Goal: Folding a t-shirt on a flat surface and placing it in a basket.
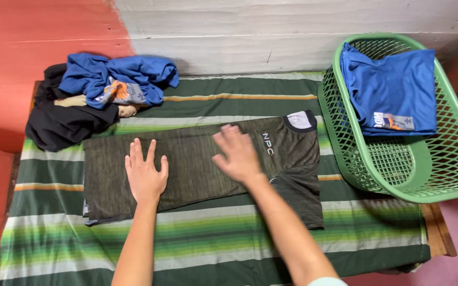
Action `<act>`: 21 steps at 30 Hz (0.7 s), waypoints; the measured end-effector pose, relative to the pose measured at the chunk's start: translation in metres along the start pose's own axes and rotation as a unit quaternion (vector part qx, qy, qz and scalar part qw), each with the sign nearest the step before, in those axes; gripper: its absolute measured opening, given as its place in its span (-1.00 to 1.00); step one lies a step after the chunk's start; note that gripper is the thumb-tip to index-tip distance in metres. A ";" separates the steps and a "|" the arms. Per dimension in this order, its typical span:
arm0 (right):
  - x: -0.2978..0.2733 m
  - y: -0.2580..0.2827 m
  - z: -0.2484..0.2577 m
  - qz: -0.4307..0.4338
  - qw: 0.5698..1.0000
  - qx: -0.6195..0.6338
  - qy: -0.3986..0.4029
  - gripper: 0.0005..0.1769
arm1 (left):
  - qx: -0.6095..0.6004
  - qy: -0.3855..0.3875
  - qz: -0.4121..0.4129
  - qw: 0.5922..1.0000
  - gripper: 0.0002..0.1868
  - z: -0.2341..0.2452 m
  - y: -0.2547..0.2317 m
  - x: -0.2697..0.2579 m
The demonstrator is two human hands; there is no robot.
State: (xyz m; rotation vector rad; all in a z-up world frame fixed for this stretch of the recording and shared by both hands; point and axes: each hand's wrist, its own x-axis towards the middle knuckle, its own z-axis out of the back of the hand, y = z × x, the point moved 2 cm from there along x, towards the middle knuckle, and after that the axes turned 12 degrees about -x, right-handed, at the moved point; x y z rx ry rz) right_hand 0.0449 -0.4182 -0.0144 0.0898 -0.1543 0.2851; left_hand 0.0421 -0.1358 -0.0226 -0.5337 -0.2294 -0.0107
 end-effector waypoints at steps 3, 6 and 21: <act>-0.014 -0.103 0.011 -0.112 0.991 -0.067 0.019 -0.17 | -0.005 -0.004 0.001 1.000 -0.37 -0.002 -0.002 0.000; -0.026 -0.164 -0.011 -0.172 0.981 -0.092 0.007 -0.20 | 0.001 -0.010 -0.003 1.000 -0.37 -0.001 -0.001 0.000; -0.071 -0.120 0.033 -0.132 0.988 -0.070 0.049 -0.14 | 0.031 0.006 0.007 0.999 -0.36 -0.007 0.005 -0.001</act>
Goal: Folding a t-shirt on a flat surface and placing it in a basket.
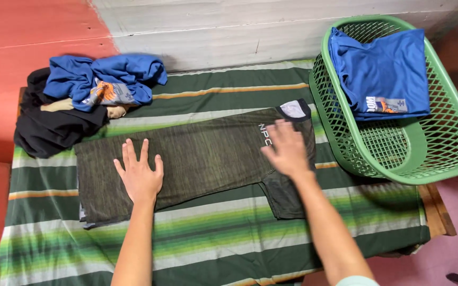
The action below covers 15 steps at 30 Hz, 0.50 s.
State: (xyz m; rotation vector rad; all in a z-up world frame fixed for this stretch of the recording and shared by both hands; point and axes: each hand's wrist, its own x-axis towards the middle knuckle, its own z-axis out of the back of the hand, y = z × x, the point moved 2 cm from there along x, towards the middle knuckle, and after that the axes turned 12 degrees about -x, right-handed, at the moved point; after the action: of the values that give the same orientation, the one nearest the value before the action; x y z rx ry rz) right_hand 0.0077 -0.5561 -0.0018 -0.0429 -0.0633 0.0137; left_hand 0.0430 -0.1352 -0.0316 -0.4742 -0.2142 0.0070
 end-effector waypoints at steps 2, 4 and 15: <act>0.004 -0.040 -0.034 -0.009 0.999 -0.002 -0.039 -0.11 | 0.001 0.003 0.006 1.000 -0.36 0.001 0.000 0.002; 0.002 -0.053 -0.050 -0.021 0.997 -0.004 -0.071 -0.08 | 0.002 0.012 0.014 1.000 -0.35 0.001 0.001 0.000; -0.017 0.075 0.002 0.089 0.996 0.030 0.011 -0.16 | -0.020 -0.002 0.006 1.000 -0.36 0.001 -0.001 0.000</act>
State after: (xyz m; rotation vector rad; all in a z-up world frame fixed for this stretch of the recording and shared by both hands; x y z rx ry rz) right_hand -0.0101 -0.4809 -0.0041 0.0124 -0.0377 0.1925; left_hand 0.0433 -0.1356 -0.0307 -0.5163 -0.2156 0.0155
